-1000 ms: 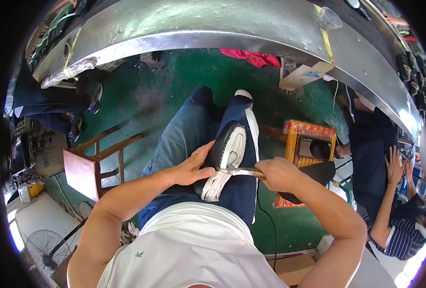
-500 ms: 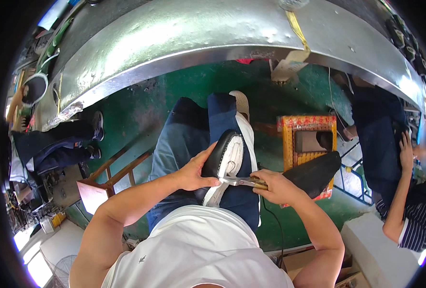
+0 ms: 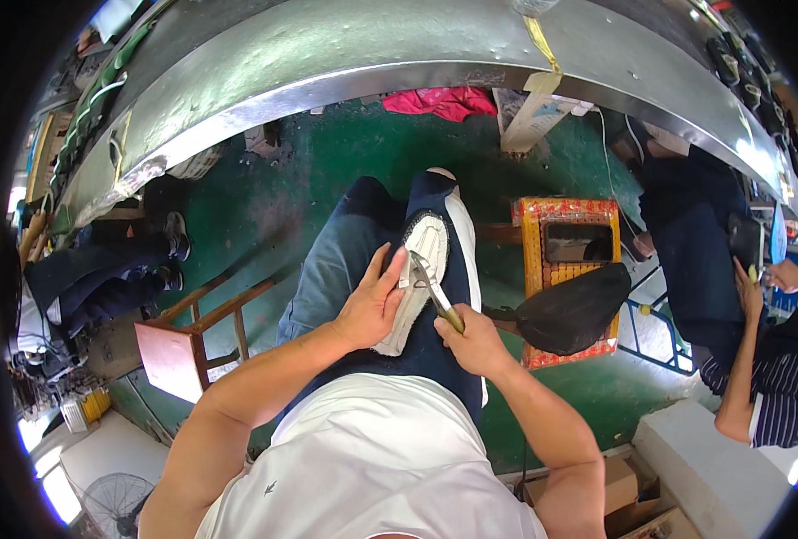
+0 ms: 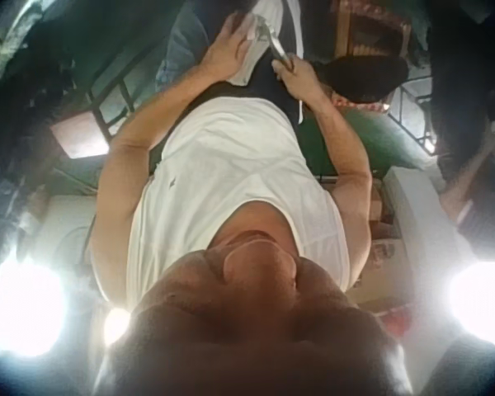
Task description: Manually lasting shoes by pulling material over the last with pliers and securing it.
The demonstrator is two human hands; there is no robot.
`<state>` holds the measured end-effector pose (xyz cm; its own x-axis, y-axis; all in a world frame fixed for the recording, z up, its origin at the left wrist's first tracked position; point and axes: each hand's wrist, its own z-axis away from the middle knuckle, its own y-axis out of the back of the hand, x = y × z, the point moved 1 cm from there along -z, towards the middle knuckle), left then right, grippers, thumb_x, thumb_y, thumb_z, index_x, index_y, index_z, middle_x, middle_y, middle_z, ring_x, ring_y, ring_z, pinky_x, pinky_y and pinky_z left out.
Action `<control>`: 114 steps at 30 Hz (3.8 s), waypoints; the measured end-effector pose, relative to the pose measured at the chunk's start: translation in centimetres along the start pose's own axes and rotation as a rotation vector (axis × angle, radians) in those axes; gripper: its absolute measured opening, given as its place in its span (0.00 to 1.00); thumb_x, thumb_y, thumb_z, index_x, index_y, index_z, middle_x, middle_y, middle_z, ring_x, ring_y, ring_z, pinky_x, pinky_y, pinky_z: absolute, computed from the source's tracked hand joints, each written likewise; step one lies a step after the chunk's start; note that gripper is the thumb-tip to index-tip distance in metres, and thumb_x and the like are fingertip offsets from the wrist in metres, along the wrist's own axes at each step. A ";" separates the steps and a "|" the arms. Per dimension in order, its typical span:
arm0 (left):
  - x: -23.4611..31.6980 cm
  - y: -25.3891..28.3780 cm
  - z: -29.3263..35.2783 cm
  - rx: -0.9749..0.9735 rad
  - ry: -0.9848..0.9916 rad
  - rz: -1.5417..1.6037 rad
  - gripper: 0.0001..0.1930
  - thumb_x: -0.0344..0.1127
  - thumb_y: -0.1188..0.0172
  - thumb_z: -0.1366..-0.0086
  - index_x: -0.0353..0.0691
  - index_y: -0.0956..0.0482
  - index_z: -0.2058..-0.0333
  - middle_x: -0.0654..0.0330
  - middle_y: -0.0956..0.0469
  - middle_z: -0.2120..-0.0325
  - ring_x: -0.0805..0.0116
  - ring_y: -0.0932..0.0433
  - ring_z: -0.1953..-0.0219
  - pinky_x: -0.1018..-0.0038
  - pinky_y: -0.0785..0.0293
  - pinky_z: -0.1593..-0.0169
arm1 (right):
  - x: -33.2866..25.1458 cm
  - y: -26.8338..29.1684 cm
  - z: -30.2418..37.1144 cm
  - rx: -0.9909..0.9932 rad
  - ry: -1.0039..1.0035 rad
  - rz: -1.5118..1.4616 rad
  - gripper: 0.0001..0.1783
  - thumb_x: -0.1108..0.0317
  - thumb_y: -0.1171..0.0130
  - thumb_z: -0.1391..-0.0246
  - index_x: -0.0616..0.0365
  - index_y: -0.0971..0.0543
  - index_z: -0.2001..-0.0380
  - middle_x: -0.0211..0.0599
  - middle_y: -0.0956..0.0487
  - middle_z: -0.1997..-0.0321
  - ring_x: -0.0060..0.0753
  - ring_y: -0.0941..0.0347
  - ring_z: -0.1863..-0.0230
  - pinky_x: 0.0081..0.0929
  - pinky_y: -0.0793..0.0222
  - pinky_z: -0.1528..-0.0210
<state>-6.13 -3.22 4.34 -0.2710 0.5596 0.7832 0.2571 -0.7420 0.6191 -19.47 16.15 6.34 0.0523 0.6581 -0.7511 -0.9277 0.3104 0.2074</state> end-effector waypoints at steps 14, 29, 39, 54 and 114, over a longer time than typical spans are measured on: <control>4.2 2.3 -1.0 -0.334 0.163 -0.256 0.29 0.44 0.55 0.25 0.62 0.48 0.27 0.31 0.44 0.34 0.33 0.28 0.41 0.52 0.26 0.42 | -4.1 3.2 -2.1 -0.029 0.034 0.121 0.22 0.54 0.56 0.27 0.65 0.24 0.61 0.34 0.22 0.72 0.26 0.25 0.74 0.29 0.28 0.67; 0.2 2.4 -1.0 -0.214 0.371 0.425 0.51 0.46 0.32 0.38 0.31 0.54 0.28 0.40 0.38 0.32 0.52 0.35 0.32 0.65 0.41 0.30 | -3.4 2.0 3.1 0.006 0.020 0.175 0.22 0.53 0.50 0.31 0.66 0.23 0.64 0.47 0.19 0.72 0.43 0.20 0.68 0.38 0.26 0.61; -1.1 2.8 -3.4 -0.459 0.529 0.625 0.56 0.44 0.22 0.47 0.37 0.49 0.27 0.49 0.32 0.35 0.59 0.33 0.34 0.67 0.40 0.31 | -3.7 -0.4 7.1 -0.062 0.371 0.653 0.19 0.56 0.46 0.34 0.65 0.27 0.58 0.60 0.20 0.60 0.63 0.23 0.57 0.52 0.29 0.56; -0.9 3.0 -2.9 -0.439 0.517 0.626 0.53 0.43 0.25 0.43 0.37 0.50 0.27 0.52 0.33 0.35 0.62 0.35 0.33 0.68 0.42 0.30 | -5.7 -1.0 6.7 -0.014 0.450 0.850 0.23 0.53 0.44 0.35 0.67 0.25 0.54 0.56 0.20 0.61 0.57 0.21 0.60 0.48 0.25 0.58; 4.7 17.8 -5.5 -0.292 -0.005 2.071 0.32 0.56 0.59 0.24 0.37 0.36 0.33 0.43 0.30 0.37 0.45 0.30 0.36 0.47 0.36 0.32 | 5.8 -2.2 5.3 0.058 -0.015 -0.414 0.31 0.43 0.64 0.26 0.63 0.26 0.52 0.37 0.19 0.64 0.27 0.20 0.69 0.18 0.33 0.77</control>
<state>-7.89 -15.82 18.71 0.1579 -0.9754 0.1537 -0.0110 -0.1574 -0.9875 -15.19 22.95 4.86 0.4223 0.4797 -0.7691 -0.8049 0.5887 -0.0748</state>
